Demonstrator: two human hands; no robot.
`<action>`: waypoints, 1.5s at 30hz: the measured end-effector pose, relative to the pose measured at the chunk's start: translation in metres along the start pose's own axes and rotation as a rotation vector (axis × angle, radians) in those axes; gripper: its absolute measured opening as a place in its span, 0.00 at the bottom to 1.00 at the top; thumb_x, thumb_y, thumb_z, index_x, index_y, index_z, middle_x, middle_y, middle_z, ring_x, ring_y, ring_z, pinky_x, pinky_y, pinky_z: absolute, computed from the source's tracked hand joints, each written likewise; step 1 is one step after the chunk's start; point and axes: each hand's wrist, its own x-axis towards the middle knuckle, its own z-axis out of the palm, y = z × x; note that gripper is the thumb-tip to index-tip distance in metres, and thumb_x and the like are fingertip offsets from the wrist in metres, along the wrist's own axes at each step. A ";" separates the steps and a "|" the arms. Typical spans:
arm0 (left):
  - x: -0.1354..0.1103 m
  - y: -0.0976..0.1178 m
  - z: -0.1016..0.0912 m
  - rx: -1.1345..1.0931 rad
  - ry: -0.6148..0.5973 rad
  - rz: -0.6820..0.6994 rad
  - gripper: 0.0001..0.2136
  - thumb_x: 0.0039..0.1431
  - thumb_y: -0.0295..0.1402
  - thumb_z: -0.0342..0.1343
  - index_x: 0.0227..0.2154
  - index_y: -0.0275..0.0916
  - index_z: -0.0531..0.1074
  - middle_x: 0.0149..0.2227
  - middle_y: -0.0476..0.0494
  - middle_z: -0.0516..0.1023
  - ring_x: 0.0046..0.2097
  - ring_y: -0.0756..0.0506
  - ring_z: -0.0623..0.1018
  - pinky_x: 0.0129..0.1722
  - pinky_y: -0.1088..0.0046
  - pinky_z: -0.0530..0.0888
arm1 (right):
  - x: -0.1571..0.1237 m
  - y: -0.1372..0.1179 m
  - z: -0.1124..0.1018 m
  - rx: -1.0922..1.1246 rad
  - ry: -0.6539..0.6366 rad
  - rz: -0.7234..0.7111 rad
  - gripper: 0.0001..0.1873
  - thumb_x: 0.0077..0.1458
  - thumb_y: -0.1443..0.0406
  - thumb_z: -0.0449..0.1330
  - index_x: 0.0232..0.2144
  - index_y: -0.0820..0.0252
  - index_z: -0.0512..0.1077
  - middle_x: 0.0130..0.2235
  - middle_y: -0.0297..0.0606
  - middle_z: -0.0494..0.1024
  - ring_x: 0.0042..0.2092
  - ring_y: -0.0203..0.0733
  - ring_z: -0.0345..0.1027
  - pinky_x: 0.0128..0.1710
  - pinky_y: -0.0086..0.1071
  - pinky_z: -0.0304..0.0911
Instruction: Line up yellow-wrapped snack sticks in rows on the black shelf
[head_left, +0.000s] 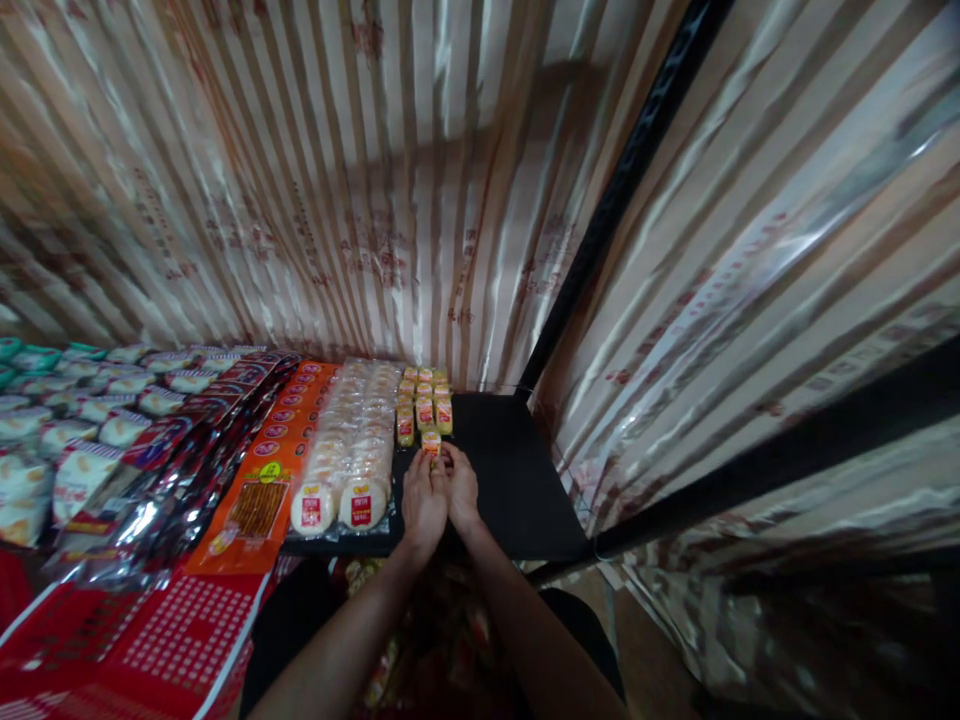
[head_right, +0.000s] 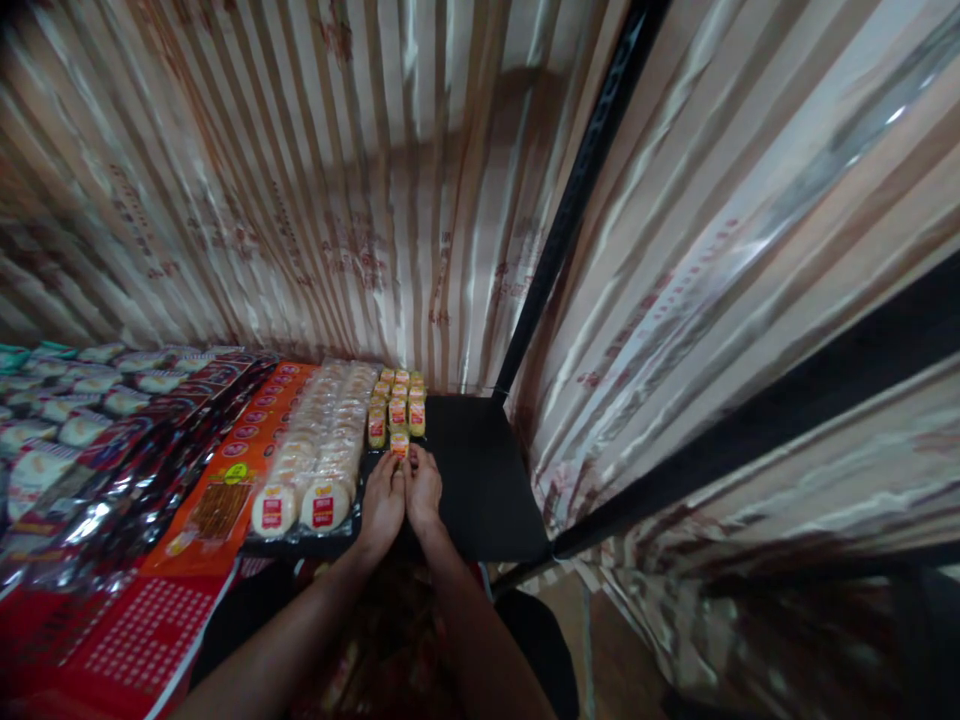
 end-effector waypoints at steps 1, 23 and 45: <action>0.005 0.000 0.001 0.003 0.005 -0.002 0.21 0.59 0.32 0.39 0.52 0.31 0.66 0.58 0.37 0.63 0.60 0.44 0.61 0.61 0.65 0.55 | 0.006 0.001 0.003 -0.003 0.005 -0.011 0.17 0.51 0.65 0.51 0.43 0.60 0.69 0.41 0.40 0.74 0.38 0.38 0.70 0.38 0.30 0.67; 0.036 -0.005 0.012 0.065 0.042 0.057 0.21 0.60 0.31 0.38 0.52 0.28 0.65 0.57 0.34 0.64 0.58 0.42 0.63 0.59 0.65 0.58 | 0.027 0.018 0.026 0.065 0.064 -0.157 0.21 0.51 0.68 0.48 0.48 0.61 0.66 0.49 0.45 0.69 0.50 0.42 0.63 0.50 0.36 0.61; 0.028 -0.002 -0.001 0.091 0.050 0.162 0.20 0.58 0.29 0.38 0.50 0.31 0.67 0.54 0.36 0.69 0.56 0.44 0.66 0.58 0.64 0.61 | 0.019 0.022 0.024 -0.018 0.146 -0.235 0.18 0.50 0.69 0.51 0.42 0.56 0.74 0.47 0.41 0.70 0.48 0.41 0.62 0.51 0.36 0.59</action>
